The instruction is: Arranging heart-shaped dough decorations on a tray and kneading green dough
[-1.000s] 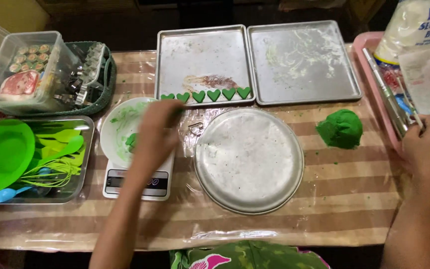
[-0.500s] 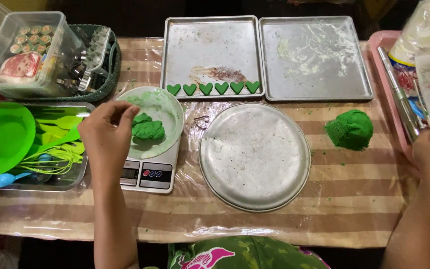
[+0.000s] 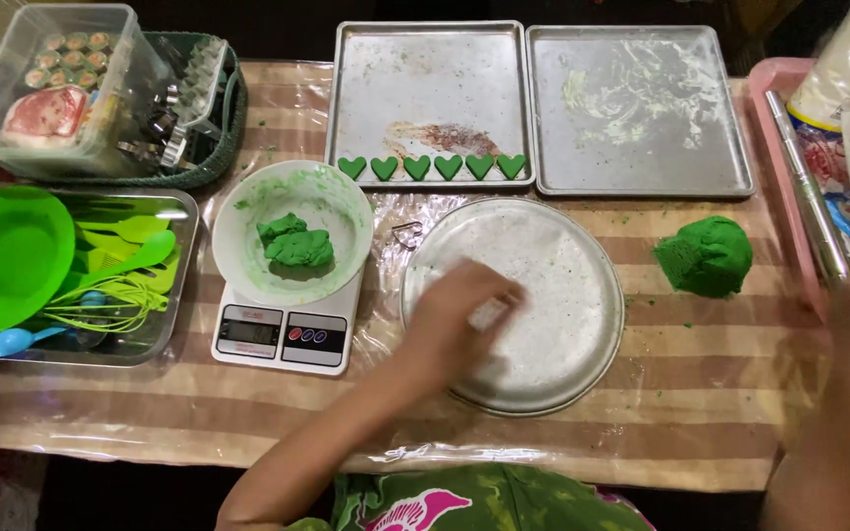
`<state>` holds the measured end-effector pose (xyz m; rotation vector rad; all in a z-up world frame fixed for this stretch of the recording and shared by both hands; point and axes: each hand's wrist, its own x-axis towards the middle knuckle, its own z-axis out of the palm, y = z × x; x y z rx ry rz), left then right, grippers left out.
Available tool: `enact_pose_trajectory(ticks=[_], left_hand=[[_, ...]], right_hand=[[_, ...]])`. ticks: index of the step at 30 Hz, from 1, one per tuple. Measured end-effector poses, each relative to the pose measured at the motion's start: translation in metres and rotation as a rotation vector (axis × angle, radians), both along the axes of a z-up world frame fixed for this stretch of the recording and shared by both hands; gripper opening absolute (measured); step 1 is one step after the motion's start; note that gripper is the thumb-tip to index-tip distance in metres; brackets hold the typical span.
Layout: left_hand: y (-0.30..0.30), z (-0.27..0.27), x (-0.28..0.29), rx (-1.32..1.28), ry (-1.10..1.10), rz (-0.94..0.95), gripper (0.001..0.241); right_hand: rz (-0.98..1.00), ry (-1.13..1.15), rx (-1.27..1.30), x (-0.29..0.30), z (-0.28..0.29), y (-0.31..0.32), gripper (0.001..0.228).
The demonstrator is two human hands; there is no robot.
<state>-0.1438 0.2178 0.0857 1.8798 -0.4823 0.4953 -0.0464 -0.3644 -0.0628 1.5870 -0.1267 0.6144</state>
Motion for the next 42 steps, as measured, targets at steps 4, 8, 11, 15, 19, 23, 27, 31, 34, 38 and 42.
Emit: enact_pose_trajectory(ticks=[4, 8, 11, 15, 19, 23, 27, 31, 34, 38, 42], left_hand=[[-0.059, -0.005, 0.003, 0.337, -0.102, -0.232, 0.008], [-0.088, 0.004, 0.028, 0.431, -0.133, -0.317, 0.011], [-0.104, -0.006, 0.048, 0.447, -0.107, -0.253, 0.013], [-0.121, -0.015, 0.057, 0.46, -0.069, -0.229, 0.012], [-0.121, -0.011, 0.056, 0.48, -0.053, -0.247, 0.016], [-0.116, -0.014, 0.06, 0.491, -0.031, -0.222, 0.015], [-0.117, -0.018, 0.062, 0.578, -0.006, -0.219, 0.019], [-0.119, -0.019, 0.058, 0.613, 0.001, -0.219, 0.014], [-0.121, -0.018, 0.057, 0.63, -0.004, -0.215, 0.013], [-0.123, -0.017, 0.062, 0.667, -0.003, -0.22, 0.016], [-0.137, -0.038, 0.076, 0.687, 0.052, -0.211, 0.016]], right_hand=[[0.488, 0.121, 1.509, -0.02, 0.09, 0.102, 0.023], [0.268, 0.385, 1.501, -0.045, 0.098, 0.136, 0.018], [0.246, 0.341, 1.457, -0.053, 0.1, 0.163, 0.026], [0.163, 0.353, 1.358, -0.042, 0.101, 0.179, 0.019], [-0.049, 0.472, 1.409, -0.046, 0.121, 0.204, 0.068], [-0.119, 0.489, 1.326, -0.052, 0.078, 0.184, 0.041], [0.09, 0.355, 1.072, -0.057, 0.061, 0.184, 0.035], [-0.15, 0.55, 1.313, -0.057, 0.093, 0.207, 0.033], [-0.222, 0.607, 1.427, -0.058, 0.093, 0.209, 0.036], [-0.284, 0.674, 1.431, -0.058, 0.069, 0.202, 0.046], [-0.31, 0.706, 1.486, -0.059, 0.087, 0.208, 0.049]])
